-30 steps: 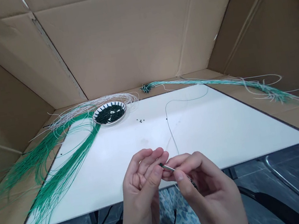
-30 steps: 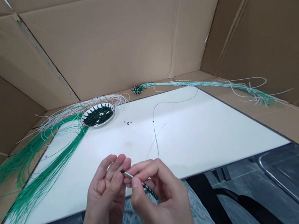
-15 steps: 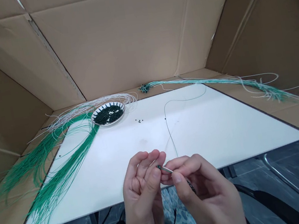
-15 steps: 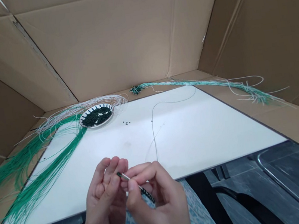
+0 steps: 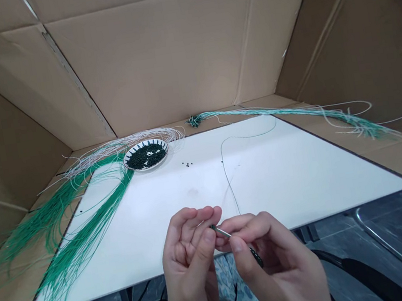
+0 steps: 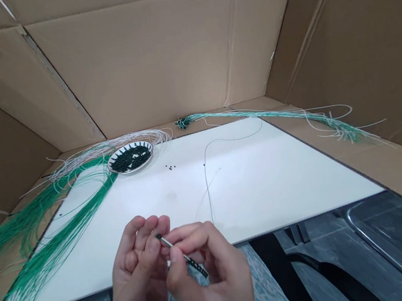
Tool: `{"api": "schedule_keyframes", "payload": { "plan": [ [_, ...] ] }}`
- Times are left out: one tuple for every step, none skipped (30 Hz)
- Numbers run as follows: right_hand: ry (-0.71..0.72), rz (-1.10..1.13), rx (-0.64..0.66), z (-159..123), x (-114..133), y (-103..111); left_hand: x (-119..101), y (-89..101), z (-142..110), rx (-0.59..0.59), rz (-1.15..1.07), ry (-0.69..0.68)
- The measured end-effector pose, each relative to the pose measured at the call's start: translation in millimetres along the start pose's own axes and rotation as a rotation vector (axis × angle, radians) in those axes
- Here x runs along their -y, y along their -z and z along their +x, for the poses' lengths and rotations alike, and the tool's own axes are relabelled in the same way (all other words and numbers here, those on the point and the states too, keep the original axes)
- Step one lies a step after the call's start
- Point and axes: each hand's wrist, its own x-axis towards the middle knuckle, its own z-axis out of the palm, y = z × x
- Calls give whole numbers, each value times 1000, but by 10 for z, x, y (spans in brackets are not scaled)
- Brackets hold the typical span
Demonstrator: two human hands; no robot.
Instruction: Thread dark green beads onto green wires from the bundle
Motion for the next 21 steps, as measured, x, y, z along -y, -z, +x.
{"api": "schedule_keyframes", "payload": {
  "plan": [
    [-4, 0, -2, 0, 1, 0, 1, 2, -1, -1, -5, 1],
    [-7, 0, -3, 0, 3, -2, 0, 5, -2, 0, -9, 1],
    [-11, 1, -6, 0, 5, -3, -1, 8, -3, 3, -11, 1],
    [-14, 5, -8, 1, 8, -4, -2, 12, -4, 9, -10, 1],
    [-18, 11, -10, 1, 11, -5, -5, 15, -4, 16, -7, 3],
    [-23, 15, -12, 1, 15, -5, -8, 18, -4, 23, -3, 7],
    [-27, 19, -13, 0, 19, -4, -11, 20, -5, 27, 2, 13],
    [-31, 23, -13, 0, 24, -2, -14, 19, -4, 28, 6, 19],
    [-36, 25, -11, -2, 30, 0, -15, 17, -4, 27, 9, 23],
    [-39, 26, -8, -3, 36, 2, -16, 14, -4, 24, 11, 23],
    [-41, 28, -6, -4, 42, 4, -16, 9, -4, 19, 10, 20],
    [-42, 32, -2, -5, 47, 5, -16, 3, -4, 17, 8, 17],
    [-43, 39, 3, -5, 52, 5, -15, -3, -3, 17, 5, 14],
    [-43, 46, 7, -5, 56, 5, -14, -9, -3, 17, 4, 11],
    [-40, 51, 13, -5, 59, 4, -14, -14, -3, 19, 4, 9],
    [-37, 55, 17, -4, 61, 3, -15, -17, -3, 22, 5, 8],
    [-35, 59, 21, -4, 62, 1, -16, -17, -2, 26, 8, 8],
    [-31, 61, 23, -3, 63, -2, -18, -16, -2, 29, 9, 9],
    [-27, 63, 23, -3, 64, -5, -20, -12, -1, 33, 8, 11],
    [-25, 67, 22, -3, 66, -9, -22, -6, 0, 38, 7, 15],
    [-25, 73, 20, -4, 68, -13, -24, 1, 1, 44, 6, 19]
  ]
}}
